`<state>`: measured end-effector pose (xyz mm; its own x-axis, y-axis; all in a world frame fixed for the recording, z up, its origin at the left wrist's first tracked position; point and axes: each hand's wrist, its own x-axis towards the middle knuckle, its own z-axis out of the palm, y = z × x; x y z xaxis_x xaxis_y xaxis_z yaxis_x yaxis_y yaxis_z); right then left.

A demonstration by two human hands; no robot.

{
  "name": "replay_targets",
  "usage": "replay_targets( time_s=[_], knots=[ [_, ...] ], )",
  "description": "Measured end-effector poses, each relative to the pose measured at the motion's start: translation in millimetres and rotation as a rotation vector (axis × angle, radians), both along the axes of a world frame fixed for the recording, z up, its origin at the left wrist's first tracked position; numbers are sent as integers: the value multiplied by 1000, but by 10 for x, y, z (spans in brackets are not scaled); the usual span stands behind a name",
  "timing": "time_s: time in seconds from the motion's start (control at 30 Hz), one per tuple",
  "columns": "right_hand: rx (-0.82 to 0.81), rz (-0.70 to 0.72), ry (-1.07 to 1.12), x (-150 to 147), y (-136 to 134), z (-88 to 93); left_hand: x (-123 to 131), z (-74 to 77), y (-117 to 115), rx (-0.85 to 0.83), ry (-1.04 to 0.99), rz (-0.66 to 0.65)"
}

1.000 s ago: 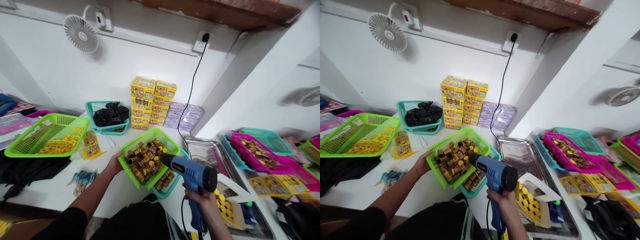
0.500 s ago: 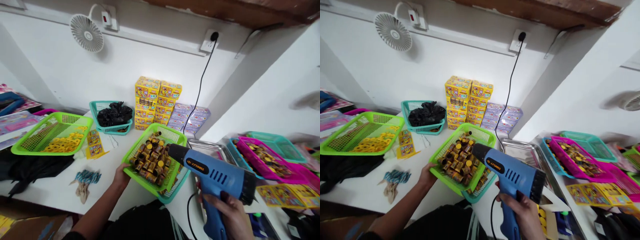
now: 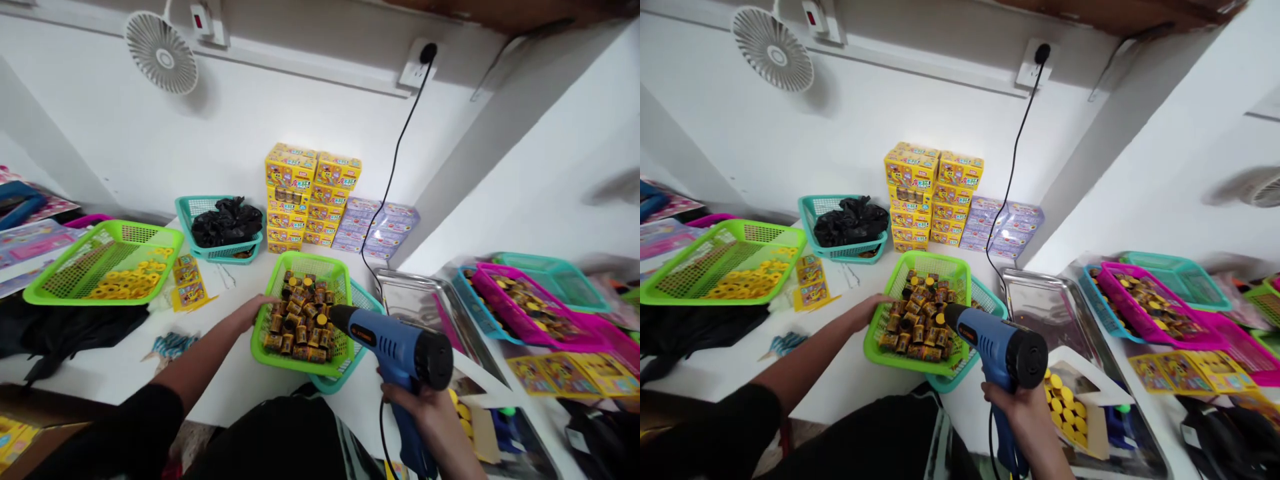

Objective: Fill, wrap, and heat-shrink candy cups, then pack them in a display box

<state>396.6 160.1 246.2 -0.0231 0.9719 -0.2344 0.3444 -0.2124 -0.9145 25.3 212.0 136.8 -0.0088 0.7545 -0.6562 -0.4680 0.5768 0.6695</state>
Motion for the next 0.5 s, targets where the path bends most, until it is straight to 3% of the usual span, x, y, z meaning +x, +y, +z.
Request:
replay_targets(
  time_s=[0.1,0.2,0.37,0.5],
  knots=[
    [-6,-59,100,-61,-96,20,-13,13,415,-4,-10,-68],
    [-16,-100,140,-90,-172,23,-36,-69,536,-31,-3,-82],
    [-40,-125,184,-107,-212,-11,-80,-190,354,-11,13,8],
    [-54,-114,158,-134,-180,-35,24,-225,-8,46,-6,137]
  ],
)
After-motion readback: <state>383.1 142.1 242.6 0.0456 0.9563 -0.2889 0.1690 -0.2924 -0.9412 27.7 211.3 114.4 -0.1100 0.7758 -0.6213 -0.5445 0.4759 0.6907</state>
